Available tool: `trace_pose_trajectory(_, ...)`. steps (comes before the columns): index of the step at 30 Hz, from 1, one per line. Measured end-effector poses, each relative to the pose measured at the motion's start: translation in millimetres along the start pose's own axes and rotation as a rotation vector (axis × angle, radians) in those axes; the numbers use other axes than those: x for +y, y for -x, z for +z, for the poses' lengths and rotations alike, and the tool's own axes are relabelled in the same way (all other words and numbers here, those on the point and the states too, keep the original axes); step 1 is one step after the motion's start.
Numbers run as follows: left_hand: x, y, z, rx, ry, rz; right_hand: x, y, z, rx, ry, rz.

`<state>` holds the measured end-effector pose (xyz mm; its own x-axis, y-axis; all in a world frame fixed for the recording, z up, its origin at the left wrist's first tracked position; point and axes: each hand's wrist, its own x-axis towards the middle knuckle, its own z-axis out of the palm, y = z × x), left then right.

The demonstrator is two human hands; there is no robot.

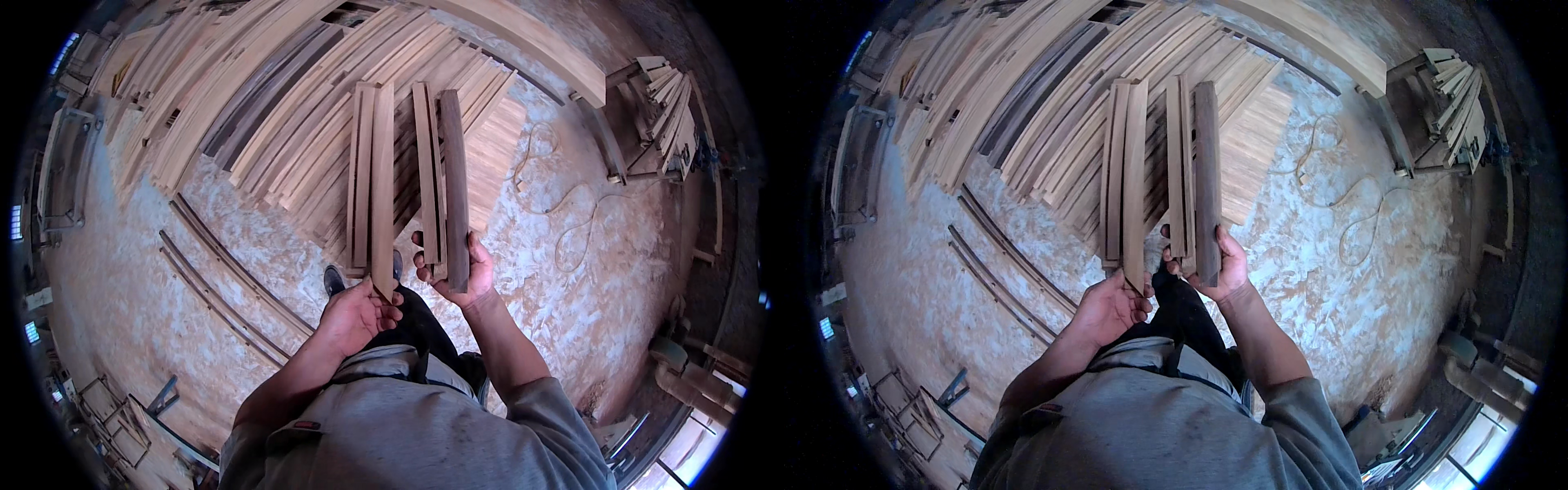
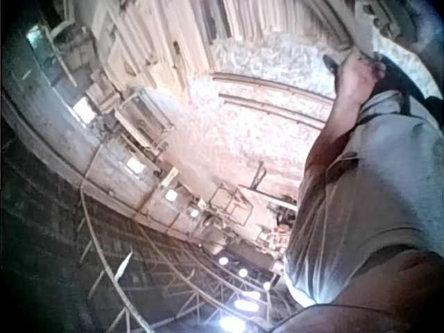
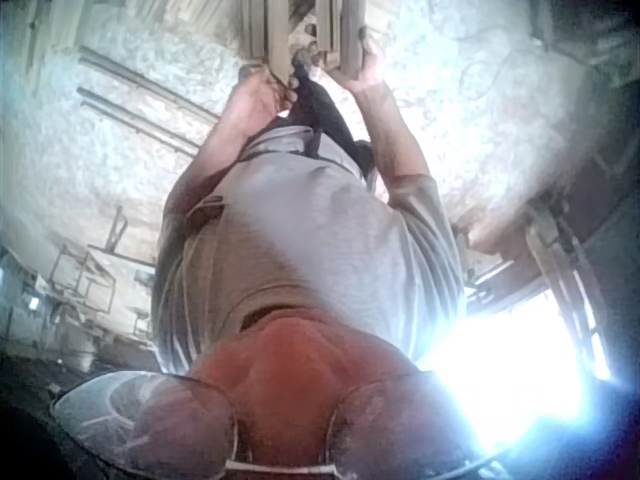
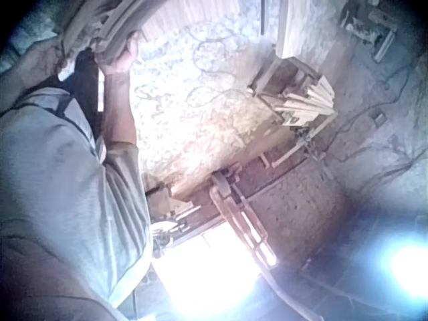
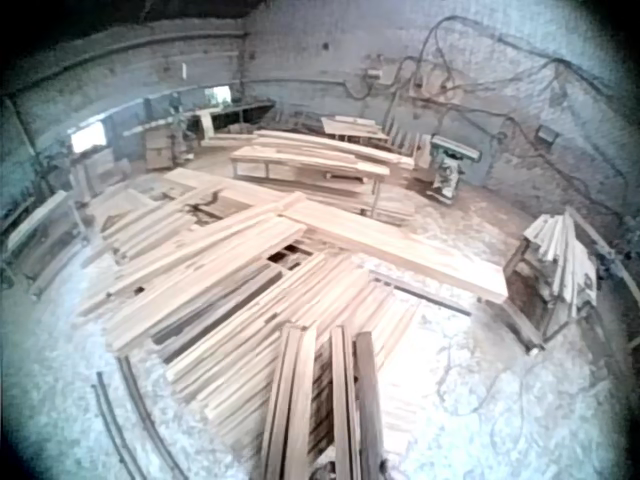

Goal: The person sorts through a pile of wooden strips, selecting specific pieces and arranging them on the floor. They then use a hammer and a chisel to work on the joints of the wooden pieces, likely assembling or repairing a wooden structure.

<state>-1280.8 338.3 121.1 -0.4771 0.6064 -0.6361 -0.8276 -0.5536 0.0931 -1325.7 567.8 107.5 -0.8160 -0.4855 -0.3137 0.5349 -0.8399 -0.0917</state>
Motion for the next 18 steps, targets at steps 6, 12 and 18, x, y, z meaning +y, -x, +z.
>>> trace_pose_trajectory(6, -3.0, -2.8, 5.1, 0.035, -0.034, 0.076, 0.5, 0.5, -2.3, 0.052, 0.062, -0.002)
trace_pose_trajectory(12, -15.0, -5.2, 19.1, 0.281, -0.197, 0.302, 3.7, -0.4, 4.3, 0.092, 0.138, 0.013)
trace_pose_trajectory(18, -27.9, -11.6, 10.4, 0.347, -0.124, 0.459, 13.5, -1.7, 2.5, 0.140, 0.351, -0.050)
